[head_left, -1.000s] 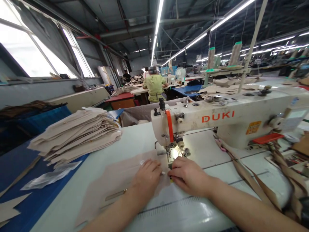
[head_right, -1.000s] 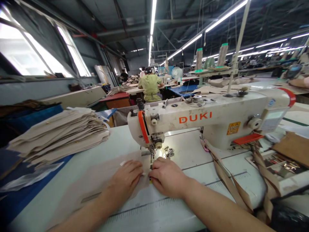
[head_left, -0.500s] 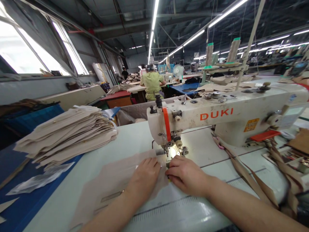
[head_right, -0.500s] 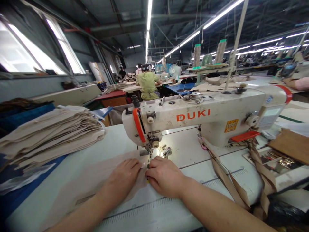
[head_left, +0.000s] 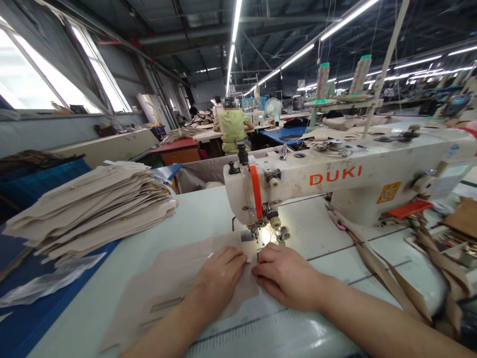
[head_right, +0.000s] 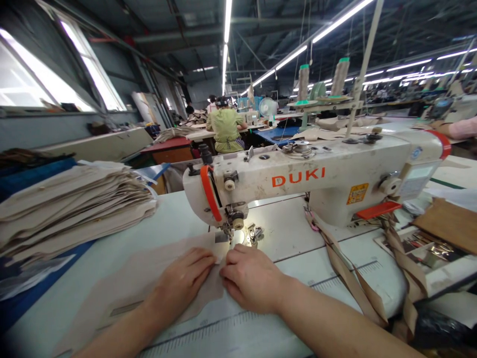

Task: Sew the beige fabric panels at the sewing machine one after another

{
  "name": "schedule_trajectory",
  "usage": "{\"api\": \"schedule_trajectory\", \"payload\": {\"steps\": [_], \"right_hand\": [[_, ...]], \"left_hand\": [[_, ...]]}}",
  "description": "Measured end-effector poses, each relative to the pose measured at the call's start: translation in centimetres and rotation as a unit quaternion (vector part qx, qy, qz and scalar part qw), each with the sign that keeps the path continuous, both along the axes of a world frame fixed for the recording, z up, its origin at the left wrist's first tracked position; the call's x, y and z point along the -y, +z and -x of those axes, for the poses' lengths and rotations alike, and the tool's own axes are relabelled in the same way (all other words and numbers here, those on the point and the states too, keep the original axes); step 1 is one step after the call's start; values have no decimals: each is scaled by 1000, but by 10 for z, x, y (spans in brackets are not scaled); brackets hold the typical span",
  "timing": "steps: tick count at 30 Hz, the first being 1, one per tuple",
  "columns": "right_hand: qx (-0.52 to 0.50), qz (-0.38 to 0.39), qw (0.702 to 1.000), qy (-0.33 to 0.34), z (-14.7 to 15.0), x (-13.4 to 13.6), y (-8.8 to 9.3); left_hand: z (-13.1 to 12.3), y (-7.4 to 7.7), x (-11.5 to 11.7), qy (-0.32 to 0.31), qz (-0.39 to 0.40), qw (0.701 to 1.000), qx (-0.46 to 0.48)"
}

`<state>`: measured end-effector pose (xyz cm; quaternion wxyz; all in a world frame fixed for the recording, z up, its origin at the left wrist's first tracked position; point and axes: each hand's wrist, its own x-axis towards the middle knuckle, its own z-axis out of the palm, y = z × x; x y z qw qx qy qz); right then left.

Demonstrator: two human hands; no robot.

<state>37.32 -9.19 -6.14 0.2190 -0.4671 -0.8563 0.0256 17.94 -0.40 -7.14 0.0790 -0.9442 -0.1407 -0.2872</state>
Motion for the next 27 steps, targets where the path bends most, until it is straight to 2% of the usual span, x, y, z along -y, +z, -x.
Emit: {"api": "schedule_trajectory", "payload": {"steps": [4,10,18,22,27], "right_hand": [[13,14,1000,-3,1,-1,1],[16,15,1000,-12,2,-5,-1],[10,2,1000,-3,3,-2,1],[9,4,1000,-3,3,-2,1],[3,2,1000,0,3,-3,0]], "left_hand": [[-1,2,-1,-11,-21,1000,0],[2,-5,-6,11,41,999,-11],[2,-5,-3,30,-30,996,-76],[0,-4,1,54,-25,990,-125],[-1,-5,2,60,-24,990,-129]]}}
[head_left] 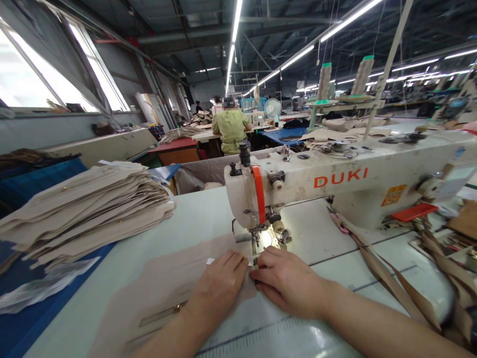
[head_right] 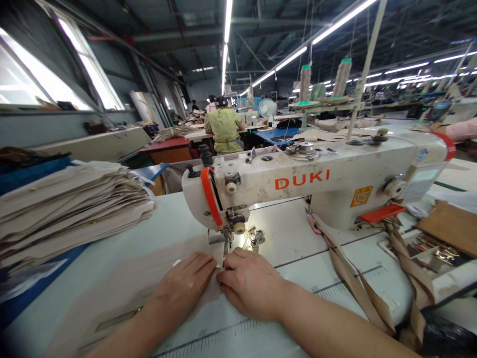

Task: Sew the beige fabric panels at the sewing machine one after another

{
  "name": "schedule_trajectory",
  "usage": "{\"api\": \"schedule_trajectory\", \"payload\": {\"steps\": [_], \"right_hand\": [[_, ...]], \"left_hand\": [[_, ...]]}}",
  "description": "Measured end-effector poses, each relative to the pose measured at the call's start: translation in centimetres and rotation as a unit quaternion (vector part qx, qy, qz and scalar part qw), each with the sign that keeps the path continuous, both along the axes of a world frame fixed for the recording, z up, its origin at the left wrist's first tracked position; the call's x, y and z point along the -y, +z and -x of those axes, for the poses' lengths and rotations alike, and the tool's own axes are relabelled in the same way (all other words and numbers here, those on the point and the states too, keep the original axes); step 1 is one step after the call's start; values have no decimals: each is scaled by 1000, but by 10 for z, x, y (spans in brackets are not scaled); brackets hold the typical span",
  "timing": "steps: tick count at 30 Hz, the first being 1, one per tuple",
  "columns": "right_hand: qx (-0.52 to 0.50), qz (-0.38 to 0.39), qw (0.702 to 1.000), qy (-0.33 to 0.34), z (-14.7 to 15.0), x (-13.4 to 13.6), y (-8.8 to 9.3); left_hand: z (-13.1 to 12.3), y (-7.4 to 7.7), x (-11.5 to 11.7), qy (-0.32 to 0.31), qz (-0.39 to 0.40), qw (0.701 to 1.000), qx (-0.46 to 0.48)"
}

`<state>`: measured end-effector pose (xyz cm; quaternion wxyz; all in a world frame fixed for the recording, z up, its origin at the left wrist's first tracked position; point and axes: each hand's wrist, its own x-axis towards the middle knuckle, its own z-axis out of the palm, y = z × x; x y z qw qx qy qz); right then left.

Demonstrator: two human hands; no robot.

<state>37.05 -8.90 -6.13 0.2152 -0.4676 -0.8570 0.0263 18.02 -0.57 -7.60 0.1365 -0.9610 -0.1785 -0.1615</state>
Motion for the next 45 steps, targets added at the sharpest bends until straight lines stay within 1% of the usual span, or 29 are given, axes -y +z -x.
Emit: {"api": "schedule_trajectory", "payload": {"steps": [6,11,19,21,25,30,33,38,41,45], "right_hand": [[4,7,1000,-1,0,0,0],[4,9,1000,0,0,0,0],[-2,-11,1000,5,-1,-1,-1],[-2,-16,1000,-1,-2,-3,-2],[4,-27,999,-35,-1,-7,-6],[29,-9,999,-45,1,-9,-6],[39,-5,998,-50,2,-9,-6],[45,-1,998,-54,2,-8,-4],[45,5,997,-55,3,-8,-3],[38,8,998,-50,2,-8,-2]], "left_hand": [[0,0,-1,-22,-22,999,24],[1,-1,-1,-11,-1,1000,6],[0,-2,0,4,-13,1000,-6],[0,0,0,8,-13,1000,-17],[-2,1,0,22,-3,999,-38],[-3,-2,-1,19,18,999,-27],[-1,-1,0,7,20,1000,-6],[9,3,2,-44,11,998,41],[16,3,2,-67,-10,997,43],[21,2,3,-53,-22,998,22]]}}
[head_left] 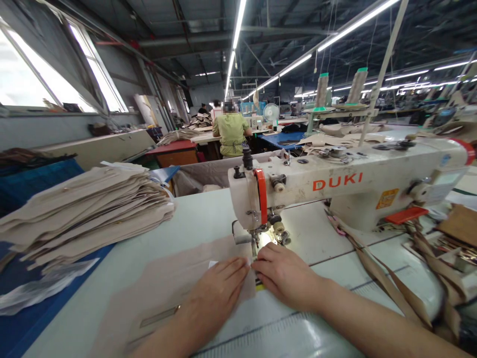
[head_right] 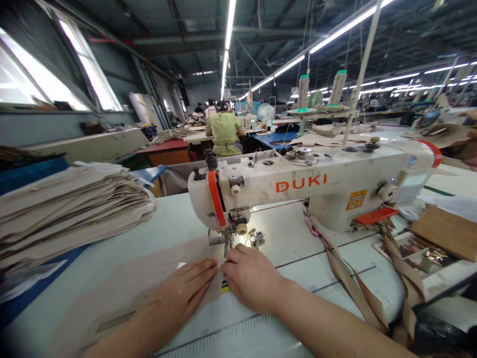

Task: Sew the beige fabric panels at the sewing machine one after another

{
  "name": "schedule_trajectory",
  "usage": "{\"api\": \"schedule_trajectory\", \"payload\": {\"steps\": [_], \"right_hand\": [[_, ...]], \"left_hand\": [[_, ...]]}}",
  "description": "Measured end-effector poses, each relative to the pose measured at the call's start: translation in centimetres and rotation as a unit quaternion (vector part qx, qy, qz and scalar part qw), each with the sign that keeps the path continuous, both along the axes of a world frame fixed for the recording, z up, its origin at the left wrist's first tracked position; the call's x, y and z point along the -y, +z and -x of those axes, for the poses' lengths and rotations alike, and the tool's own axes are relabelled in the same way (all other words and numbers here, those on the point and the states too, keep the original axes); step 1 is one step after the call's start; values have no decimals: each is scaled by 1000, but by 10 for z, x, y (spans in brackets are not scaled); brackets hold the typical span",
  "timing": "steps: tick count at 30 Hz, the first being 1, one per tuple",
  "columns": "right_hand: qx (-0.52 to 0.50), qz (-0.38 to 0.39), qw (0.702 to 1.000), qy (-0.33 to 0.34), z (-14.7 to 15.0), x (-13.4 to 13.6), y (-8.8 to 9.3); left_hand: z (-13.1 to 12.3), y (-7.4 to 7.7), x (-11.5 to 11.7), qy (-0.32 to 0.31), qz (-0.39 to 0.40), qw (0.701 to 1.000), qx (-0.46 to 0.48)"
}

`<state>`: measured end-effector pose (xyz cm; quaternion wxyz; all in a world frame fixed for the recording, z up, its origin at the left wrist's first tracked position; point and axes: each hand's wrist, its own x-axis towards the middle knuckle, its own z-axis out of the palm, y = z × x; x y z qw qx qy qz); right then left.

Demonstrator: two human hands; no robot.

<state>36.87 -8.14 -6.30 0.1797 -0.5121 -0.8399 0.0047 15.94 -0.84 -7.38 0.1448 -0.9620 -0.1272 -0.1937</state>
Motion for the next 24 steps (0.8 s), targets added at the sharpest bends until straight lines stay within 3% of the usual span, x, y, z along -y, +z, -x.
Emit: {"api": "schedule_trajectory", "payload": {"steps": [16,24], "right_hand": [[3,-7,1000,-6,1,-2,1],[16,-20,999,-34,-8,-5,-1]], "left_hand": [[1,-7,-2,13,55,998,35],[-13,-9,-6,13,75,996,41]]}}
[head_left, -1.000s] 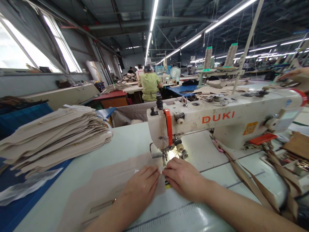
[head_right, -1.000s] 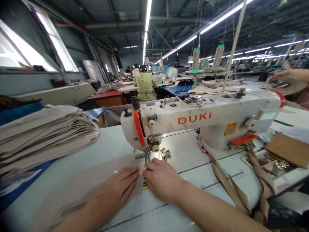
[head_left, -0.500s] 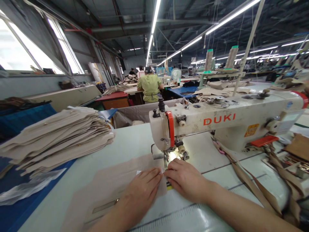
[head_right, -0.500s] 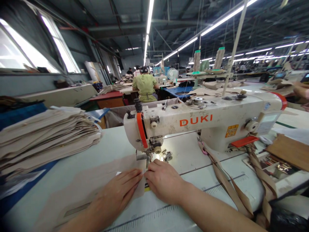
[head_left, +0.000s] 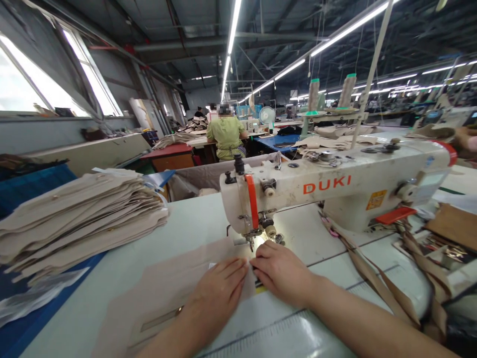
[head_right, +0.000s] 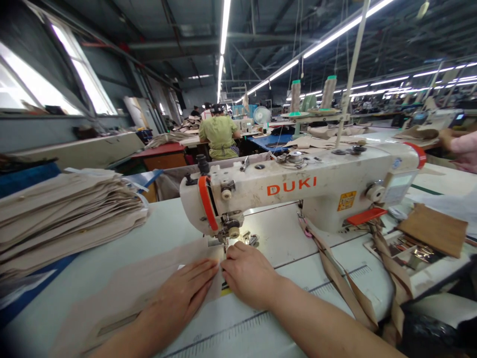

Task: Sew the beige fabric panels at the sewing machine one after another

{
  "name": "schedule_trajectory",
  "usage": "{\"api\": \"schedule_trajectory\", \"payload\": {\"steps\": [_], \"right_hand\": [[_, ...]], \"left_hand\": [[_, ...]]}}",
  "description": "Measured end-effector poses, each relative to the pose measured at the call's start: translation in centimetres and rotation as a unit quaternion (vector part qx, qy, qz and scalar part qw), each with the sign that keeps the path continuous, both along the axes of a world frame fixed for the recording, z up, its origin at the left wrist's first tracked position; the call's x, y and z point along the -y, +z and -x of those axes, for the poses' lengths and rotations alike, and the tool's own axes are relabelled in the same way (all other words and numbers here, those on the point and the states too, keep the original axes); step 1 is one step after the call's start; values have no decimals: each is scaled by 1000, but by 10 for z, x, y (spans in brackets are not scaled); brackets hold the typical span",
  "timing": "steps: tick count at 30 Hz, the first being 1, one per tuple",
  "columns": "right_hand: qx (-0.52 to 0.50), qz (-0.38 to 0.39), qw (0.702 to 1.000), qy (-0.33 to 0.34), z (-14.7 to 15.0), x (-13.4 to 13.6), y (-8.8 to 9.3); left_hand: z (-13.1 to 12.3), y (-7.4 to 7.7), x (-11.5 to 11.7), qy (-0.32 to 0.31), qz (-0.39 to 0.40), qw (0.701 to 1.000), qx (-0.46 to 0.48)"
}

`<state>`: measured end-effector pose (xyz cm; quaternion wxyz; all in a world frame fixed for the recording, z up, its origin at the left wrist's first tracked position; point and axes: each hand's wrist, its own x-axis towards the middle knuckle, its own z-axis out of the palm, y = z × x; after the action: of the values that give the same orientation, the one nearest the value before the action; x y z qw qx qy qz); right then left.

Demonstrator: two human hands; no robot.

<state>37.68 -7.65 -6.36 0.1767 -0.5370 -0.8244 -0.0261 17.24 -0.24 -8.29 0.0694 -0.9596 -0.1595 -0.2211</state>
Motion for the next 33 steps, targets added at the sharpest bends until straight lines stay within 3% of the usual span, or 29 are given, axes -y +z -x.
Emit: {"api": "schedule_trajectory", "payload": {"steps": [12,20,33], "right_hand": [[18,-8,999,-44,-5,-10,1],[25,-8,999,-42,-5,-8,1],[32,1,998,-49,-4,-9,1]], "left_hand": [[-21,-1,-21,4,21,1000,3],[-20,-3,-16,-12,-21,1000,20],[-25,0,-17,-17,-28,999,34]]}}
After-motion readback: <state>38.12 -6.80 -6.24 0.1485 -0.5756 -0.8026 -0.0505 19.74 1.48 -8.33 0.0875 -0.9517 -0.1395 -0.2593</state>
